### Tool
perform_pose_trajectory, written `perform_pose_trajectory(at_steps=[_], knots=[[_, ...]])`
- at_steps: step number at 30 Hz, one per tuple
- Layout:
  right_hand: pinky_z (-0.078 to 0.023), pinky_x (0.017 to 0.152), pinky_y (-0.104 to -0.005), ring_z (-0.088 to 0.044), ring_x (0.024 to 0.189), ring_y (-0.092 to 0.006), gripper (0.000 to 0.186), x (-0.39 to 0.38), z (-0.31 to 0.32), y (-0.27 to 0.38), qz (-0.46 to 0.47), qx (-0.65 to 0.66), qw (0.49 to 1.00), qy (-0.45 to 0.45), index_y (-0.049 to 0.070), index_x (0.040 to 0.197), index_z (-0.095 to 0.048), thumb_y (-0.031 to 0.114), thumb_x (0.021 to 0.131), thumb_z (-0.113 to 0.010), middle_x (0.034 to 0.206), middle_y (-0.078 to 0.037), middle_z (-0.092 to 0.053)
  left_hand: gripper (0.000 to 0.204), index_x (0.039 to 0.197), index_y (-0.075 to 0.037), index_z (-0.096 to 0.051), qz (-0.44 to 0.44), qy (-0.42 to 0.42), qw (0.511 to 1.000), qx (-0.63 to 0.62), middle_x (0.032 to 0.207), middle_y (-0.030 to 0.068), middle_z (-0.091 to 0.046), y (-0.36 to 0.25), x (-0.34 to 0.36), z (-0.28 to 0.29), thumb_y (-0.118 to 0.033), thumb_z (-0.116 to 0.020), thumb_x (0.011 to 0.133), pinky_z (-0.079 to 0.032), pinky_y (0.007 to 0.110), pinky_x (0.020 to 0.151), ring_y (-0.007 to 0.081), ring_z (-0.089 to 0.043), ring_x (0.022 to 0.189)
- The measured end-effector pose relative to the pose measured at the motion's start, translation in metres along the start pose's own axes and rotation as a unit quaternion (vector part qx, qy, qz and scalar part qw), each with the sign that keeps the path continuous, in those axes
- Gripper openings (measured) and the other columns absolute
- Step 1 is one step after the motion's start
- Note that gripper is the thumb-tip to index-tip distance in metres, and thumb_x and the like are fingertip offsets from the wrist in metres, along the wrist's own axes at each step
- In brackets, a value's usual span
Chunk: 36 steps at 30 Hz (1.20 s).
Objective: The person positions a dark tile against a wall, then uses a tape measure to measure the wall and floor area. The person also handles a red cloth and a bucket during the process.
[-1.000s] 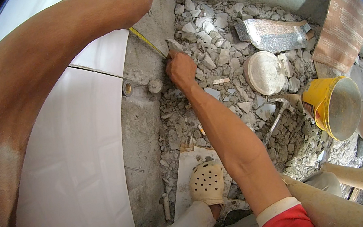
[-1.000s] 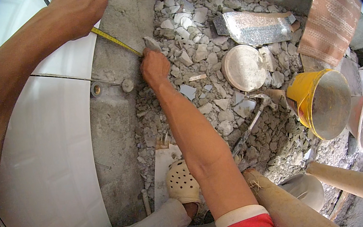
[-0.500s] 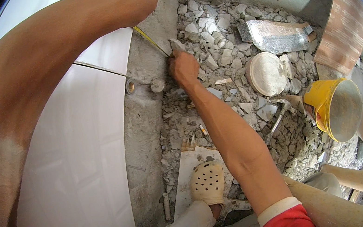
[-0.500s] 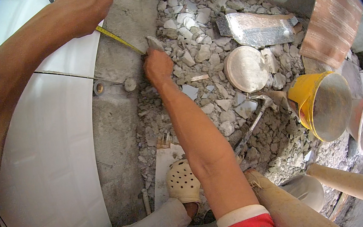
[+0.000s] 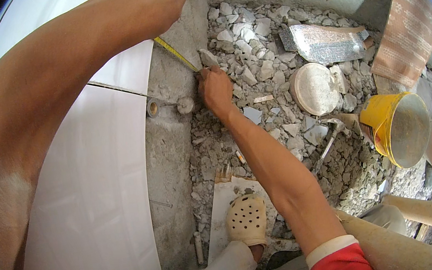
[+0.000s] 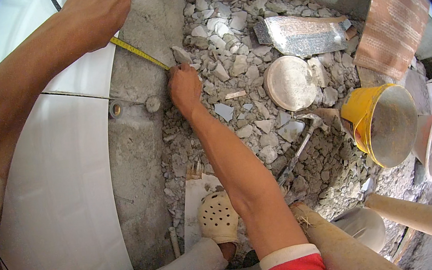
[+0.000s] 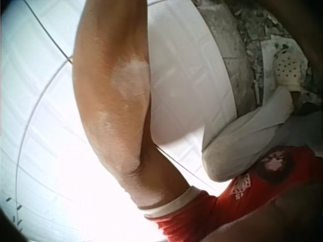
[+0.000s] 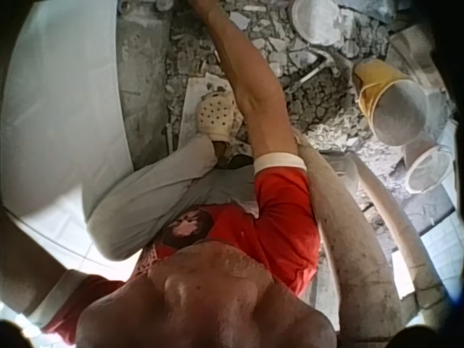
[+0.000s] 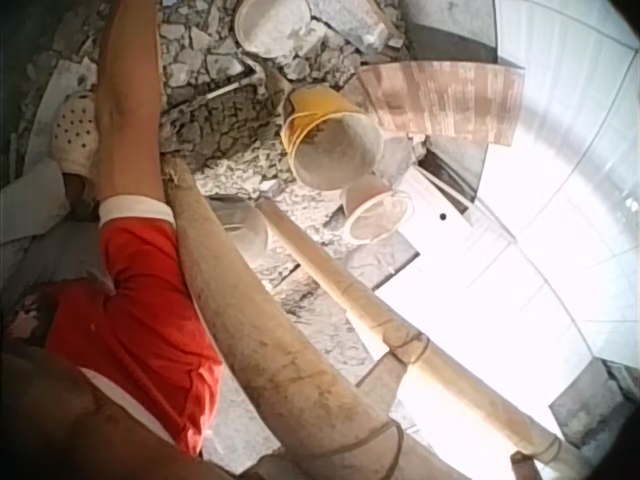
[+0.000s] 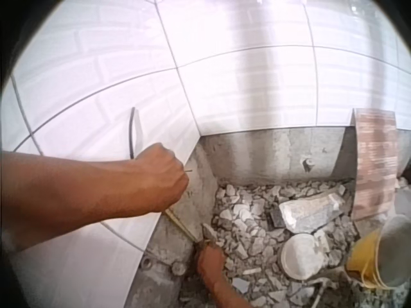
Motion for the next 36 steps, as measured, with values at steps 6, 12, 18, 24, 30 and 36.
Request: perform_pose_trajectory(at_steps=[6, 12, 18, 24, 30, 36], knots=[[-0.050, 0.077, -0.0484, -0.060, 0.089, -0.0418, 0.017, -0.013, 0.008, 0.004, 0.035, 0.069, 0.993, -0.086, -0.003, 0.098, -0.068, 0.011, 0.092, -0.061, 0.104, -0.024, -0.059, 0.019, 0.087, -0.008, -0.074, 0.004, -0.006, 1.000, 0.007, 0.091, 0.0126, -0.074, -0.002, -0.002, 0.002, -0.023, -0.064, 0.087, -0.053, 0.042, 0.067, 0.0277, -0.072, 0.086], [-0.050, 0.074, -0.0472, -0.061, 0.087, -0.0398, 0.020, -0.012, 0.017, 0.001, 0.003, 0.152, 0.982, -0.114, -0.003, 0.107, -0.064, 0.012, 0.097, -0.056, 0.098, -0.024, -0.062, 0.020, 0.087, -0.006, -0.074, 0.001, 0.020, 1.000, 0.006, 0.092, 0.0127, -0.074, -0.002, -0.003, 0.006, -0.022, -0.062, 0.089, -0.053, 0.042, 0.068, 0.0275, -0.072, 0.087], [-0.048, 0.073, -0.0513, -0.061, 0.082, -0.0450, 0.017, -0.008, 0.020, -0.002, -0.071, 0.288, 0.954, -0.041, -0.002, 0.106, -0.053, 0.012, 0.097, -0.053, 0.089, -0.025, -0.062, 0.018, 0.085, -0.005, -0.074, -0.005, -0.008, 1.000, -0.002, 0.090, 0.0140, -0.074, -0.002, -0.005, 0.001, -0.019, -0.062, 0.088, -0.053, 0.042, 0.067, 0.0278, -0.072, 0.085], [-0.047, 0.069, -0.0530, -0.064, 0.080, -0.0446, 0.016, 0.001, 0.030, 0.000, -0.079, 0.228, 0.970, -0.042, -0.001, 0.100, -0.053, 0.015, 0.098, -0.052, 0.086, -0.025, -0.066, 0.016, 0.081, -0.003, -0.072, -0.017, -0.046, 0.999, 0.008, 0.087, 0.0162, -0.073, -0.001, -0.002, -0.006, -0.015, -0.062, 0.085, -0.054, 0.042, 0.065, 0.0291, -0.071, 0.082], [-0.048, 0.069, -0.0517, -0.062, 0.081, -0.0434, 0.021, 0.001, 0.022, 0.000, -0.086, 0.186, 0.979, 0.006, 0.003, 0.103, -0.059, 0.023, 0.101, -0.052, 0.089, -0.024, -0.066, 0.015, 0.082, -0.002, -0.072, -0.019, -0.050, 0.999, 0.002, 0.085, 0.0163, -0.073, -0.002, -0.002, -0.010, -0.014, -0.062, 0.084, -0.054, 0.043, 0.065, 0.0298, -0.071, 0.081], [-0.047, 0.071, -0.0518, -0.061, 0.084, -0.0411, 0.022, -0.003, 0.020, 0.000, -0.026, 0.084, 0.992, -0.088, 0.006, 0.106, -0.063, 0.025, 0.100, -0.054, 0.094, -0.020, -0.064, 0.014, 0.082, -0.002, -0.072, -0.042, -0.065, 0.997, 0.015, 0.084, 0.0163, -0.072, -0.003, -0.005, -0.012, -0.013, -0.063, 0.084, -0.054, 0.042, 0.065, 0.0296, -0.071, 0.080]])
Point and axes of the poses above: each hand's wrist, its own x-axis towards the middle knuckle, its own z-axis out of the back of the hand, y = z × x, the point moved 3 cm from there along x, towards the middle knuckle
